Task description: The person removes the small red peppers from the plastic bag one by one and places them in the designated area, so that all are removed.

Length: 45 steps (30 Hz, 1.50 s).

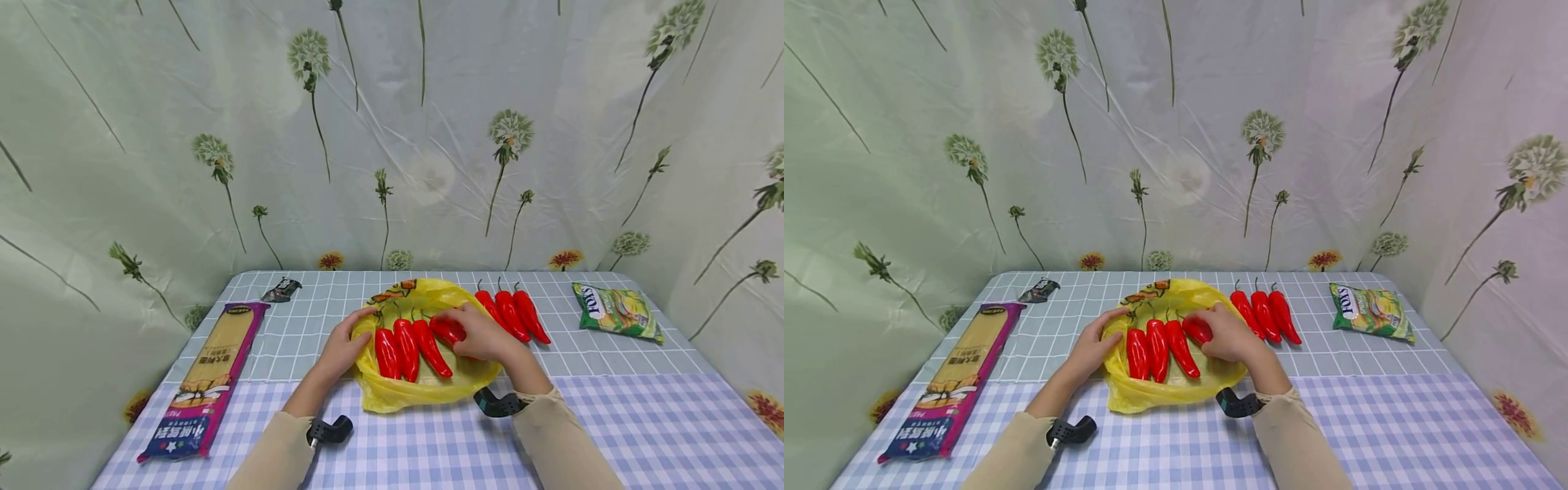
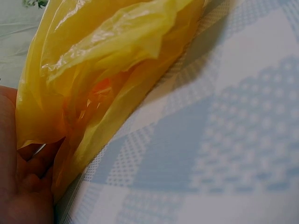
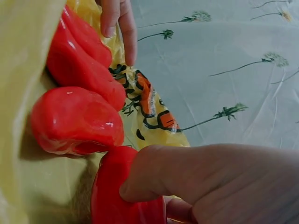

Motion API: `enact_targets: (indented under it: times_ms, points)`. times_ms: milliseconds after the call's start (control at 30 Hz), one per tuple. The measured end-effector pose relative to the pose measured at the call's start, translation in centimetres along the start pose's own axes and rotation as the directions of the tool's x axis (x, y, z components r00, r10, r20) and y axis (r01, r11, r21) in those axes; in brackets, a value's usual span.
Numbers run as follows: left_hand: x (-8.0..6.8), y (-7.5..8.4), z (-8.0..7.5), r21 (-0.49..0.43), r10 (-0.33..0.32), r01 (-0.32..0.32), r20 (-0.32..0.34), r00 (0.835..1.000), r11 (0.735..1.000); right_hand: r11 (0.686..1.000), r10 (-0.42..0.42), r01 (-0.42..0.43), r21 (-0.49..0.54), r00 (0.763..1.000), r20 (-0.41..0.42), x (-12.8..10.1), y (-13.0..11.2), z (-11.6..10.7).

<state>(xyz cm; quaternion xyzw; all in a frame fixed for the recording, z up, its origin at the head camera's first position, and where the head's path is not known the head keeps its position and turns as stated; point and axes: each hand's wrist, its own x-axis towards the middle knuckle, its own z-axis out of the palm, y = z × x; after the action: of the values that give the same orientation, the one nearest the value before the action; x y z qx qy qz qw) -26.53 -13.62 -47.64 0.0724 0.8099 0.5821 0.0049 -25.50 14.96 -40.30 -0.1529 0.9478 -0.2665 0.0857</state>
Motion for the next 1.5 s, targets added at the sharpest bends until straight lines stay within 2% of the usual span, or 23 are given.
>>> enact_targets:
  times_ms: [333,567,1000,1300,1500]
  points:
    - [0.0,0.2,0.1,-0.001,-0.009,0.009,0.0,1.0,1.0,0.999,-0.04,0.04,0.01,0.999,-0.027,-0.4,0.0,-1.1]
    - [0.0,0.0,0.1,-0.002,0.017,-0.017,0.004,1.0,1.0,0.996,-0.085,0.084,-0.023,0.994,-0.068,-0.7,0.1,-1.9]
    - [-0.1,0.1,0.0,0.003,0.018,-0.018,0.003,1.0,1.0,0.99,-0.121,0.128,0.055,0.985,-0.119,-1.4,0.1,-3.3]
    - [0.1,0.0,-0.1,-0.003,0.021,-0.021,0.005,1.0,1.0,0.977,-0.162,0.186,0.106,0.966,-0.203,-1.6,0.7,-4.1]
    - [0.0,0.1,-0.1,-0.01,-0.004,0.004,0.012,1.0,1.0,0.963,-0.168,0.217,0.16,0.947,-0.273,-1.7,1.2,-4.5]
